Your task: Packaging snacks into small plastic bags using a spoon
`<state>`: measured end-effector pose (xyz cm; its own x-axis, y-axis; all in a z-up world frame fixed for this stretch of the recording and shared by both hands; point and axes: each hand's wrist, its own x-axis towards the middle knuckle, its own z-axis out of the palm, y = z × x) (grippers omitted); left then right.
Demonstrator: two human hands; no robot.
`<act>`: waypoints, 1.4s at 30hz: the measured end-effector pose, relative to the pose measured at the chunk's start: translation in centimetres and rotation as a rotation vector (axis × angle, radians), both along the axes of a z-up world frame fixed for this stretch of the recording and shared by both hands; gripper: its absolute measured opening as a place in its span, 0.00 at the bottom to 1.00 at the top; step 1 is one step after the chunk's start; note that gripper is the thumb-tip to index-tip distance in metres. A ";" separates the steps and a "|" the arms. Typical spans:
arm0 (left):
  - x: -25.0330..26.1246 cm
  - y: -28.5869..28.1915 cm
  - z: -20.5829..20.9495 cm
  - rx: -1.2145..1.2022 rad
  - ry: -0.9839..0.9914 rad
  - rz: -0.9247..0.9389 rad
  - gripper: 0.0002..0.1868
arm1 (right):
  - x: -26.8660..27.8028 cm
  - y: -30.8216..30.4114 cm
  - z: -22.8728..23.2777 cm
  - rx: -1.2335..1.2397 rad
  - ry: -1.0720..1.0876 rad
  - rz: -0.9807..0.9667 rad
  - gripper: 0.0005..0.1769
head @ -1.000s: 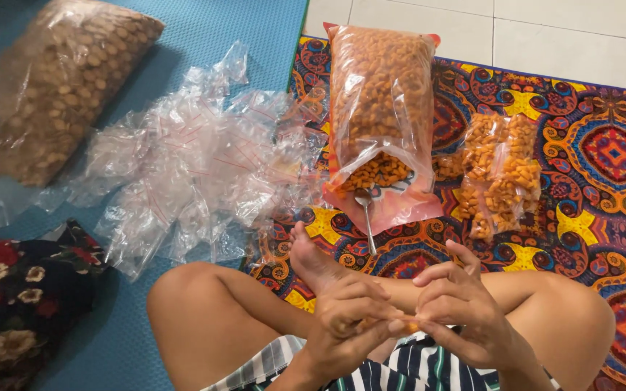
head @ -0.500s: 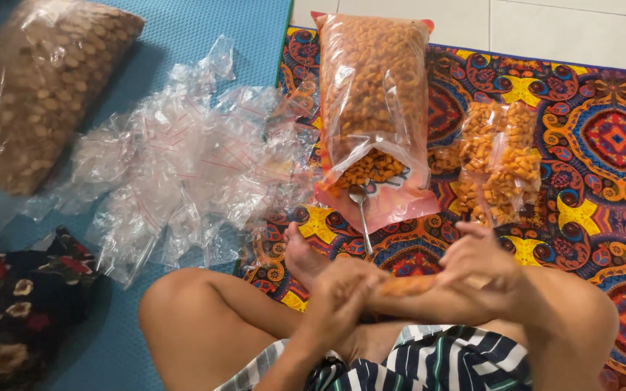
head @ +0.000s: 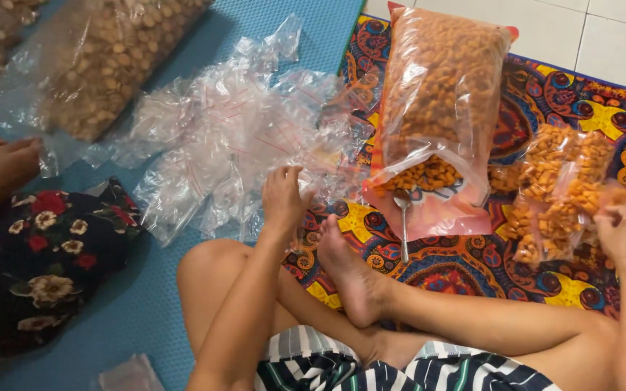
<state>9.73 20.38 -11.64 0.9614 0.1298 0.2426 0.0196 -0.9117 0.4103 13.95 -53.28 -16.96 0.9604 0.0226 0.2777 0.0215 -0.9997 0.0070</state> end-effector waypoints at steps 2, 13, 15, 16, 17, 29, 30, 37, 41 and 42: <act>1.4 0.2 -2.1 0.004 0.029 0.042 0.29 | 0.0 0.5 0.4 0.086 0.039 -0.047 0.16; -1.0 -0.6 4.7 -0.573 -0.074 0.193 0.06 | -3.7 12.8 10.0 0.276 0.005 0.181 0.22; -2.4 -2.3 7.2 -1.097 -0.104 0.013 0.09 | -4.3 16.4 12.0 0.199 -0.074 0.318 0.17; -2.6 -2.9 7.1 -1.096 -0.104 0.008 0.09 | -5.0 20.3 14.3 0.199 -0.077 0.315 0.17; -3.1 -3.5 6.9 -1.225 -0.045 -0.062 0.12 | -6.0 24.1 16.6 0.378 -0.028 0.367 0.14; -6.8 -9.7 8.9 -1.217 -0.014 -0.397 0.23 | -11.5 44.0 21.5 0.699 -0.143 0.751 0.12; -6.8 -10.0 8.3 -1.204 -0.023 -0.410 0.23 | -11.5 44.3 21.0 0.640 -0.131 0.778 0.12; -7.4 -9.6 7.6 -0.842 -0.076 -0.481 0.27 | -12.0 45.4 20.0 0.488 0.151 0.808 0.08; -8.0 -9.6 6.4 -0.488 -0.029 -0.555 0.49 | -12.2 46.0 19.1 0.475 0.278 0.842 0.05; -8.0 -9.8 6.1 -0.419 -0.044 -0.565 0.53 | -12.3 45.9 18.5 0.456 0.326 0.859 0.06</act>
<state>1.68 10.55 -5.51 0.8997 -0.2956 0.3213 -0.4349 -0.5423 0.7189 1.63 -7.37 1.58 0.7002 0.6958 0.1601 0.6639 -0.5519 -0.5047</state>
